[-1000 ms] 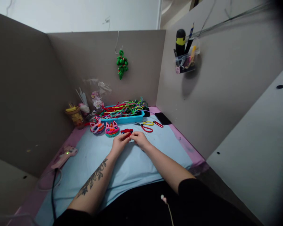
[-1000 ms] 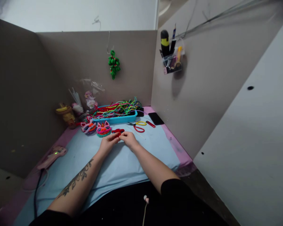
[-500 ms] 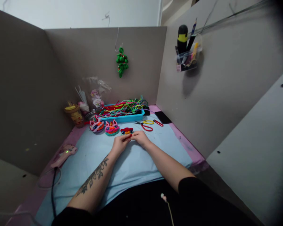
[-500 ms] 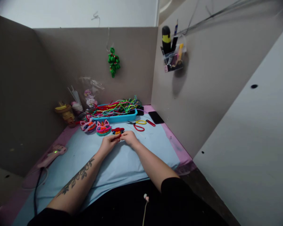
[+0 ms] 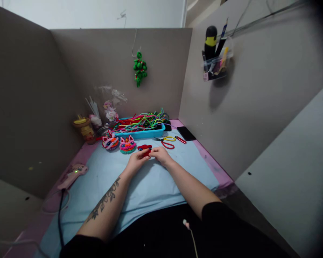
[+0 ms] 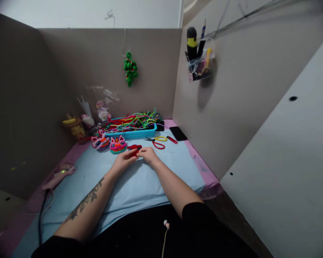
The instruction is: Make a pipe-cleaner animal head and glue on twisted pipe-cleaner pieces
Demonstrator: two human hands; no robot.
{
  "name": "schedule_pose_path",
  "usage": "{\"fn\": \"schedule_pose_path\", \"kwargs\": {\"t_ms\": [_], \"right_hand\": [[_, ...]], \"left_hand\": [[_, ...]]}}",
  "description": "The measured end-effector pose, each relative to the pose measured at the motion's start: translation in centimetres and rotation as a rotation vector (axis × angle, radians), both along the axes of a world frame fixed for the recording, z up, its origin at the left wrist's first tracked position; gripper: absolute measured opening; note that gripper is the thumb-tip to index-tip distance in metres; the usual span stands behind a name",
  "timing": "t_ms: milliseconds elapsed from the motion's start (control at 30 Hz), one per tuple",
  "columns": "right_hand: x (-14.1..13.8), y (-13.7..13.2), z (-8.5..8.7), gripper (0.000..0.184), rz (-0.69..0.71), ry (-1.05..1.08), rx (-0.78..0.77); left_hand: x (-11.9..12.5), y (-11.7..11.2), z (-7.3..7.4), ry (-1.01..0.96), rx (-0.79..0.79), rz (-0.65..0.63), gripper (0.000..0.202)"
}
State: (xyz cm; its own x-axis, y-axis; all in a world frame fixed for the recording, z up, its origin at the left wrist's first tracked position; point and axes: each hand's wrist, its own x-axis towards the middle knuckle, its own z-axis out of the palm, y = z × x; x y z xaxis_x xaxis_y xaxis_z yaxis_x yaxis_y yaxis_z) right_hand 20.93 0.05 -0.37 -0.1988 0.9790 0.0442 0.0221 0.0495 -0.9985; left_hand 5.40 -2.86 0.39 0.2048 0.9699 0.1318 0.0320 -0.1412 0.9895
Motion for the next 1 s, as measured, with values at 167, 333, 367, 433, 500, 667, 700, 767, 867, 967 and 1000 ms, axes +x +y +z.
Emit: {"fn": "schedule_pose_path", "kwargs": {"t_ms": [167,333,367,433,500,667,700,767,867,967,1000], "right_hand": [[0.2,0.4,-0.2,0.014,-0.080,0.003,0.111],[0.2,0.1,0.1,0.016,-0.071,-0.061,0.206],[0.2,0.0,0.1,0.016,-0.064,-0.072,0.212],[0.1,-0.2,0.2,0.016,-0.048,-0.077,0.220],[0.0,-0.4,0.2,0.016,-0.036,-0.075,0.226],[-0.3,-0.6,0.0,0.015,-0.038,-0.098,0.259],[-0.4,-0.6,0.0,0.015,-0.038,-0.106,0.266],[-0.4,-0.7,0.0,0.015,-0.043,-0.121,0.276],[-0.5,-0.7,0.0,0.015,-0.044,-0.139,0.280],[-0.5,-0.7,-0.1,0.015,-0.047,-0.152,0.292],[-0.6,-0.7,-0.2,0.016,-0.053,-0.156,0.298]], "left_hand": [[0.3,-0.6,0.9,-0.148,-0.043,-0.039,0.074],[0.1,-0.3,0.5,-0.052,-0.068,0.127,0.052],[0.1,-0.3,0.4,-0.048,-0.085,0.150,0.049],[0.1,-0.2,0.5,-0.061,-0.114,0.182,0.044],[0.1,-0.3,0.6,-0.073,-0.135,0.195,0.038],[0.3,-0.3,0.6,-0.095,-0.173,0.208,0.025],[0.4,-0.2,0.5,-0.100,-0.179,0.210,0.024],[0.4,-0.2,0.4,-0.093,-0.176,0.217,0.023],[0.5,-0.3,0.4,-0.082,-0.145,0.216,0.028],[0.7,-0.4,0.4,-0.096,-0.135,0.215,0.037],[0.8,-0.4,0.4,-0.103,-0.135,0.220,0.039]]}}
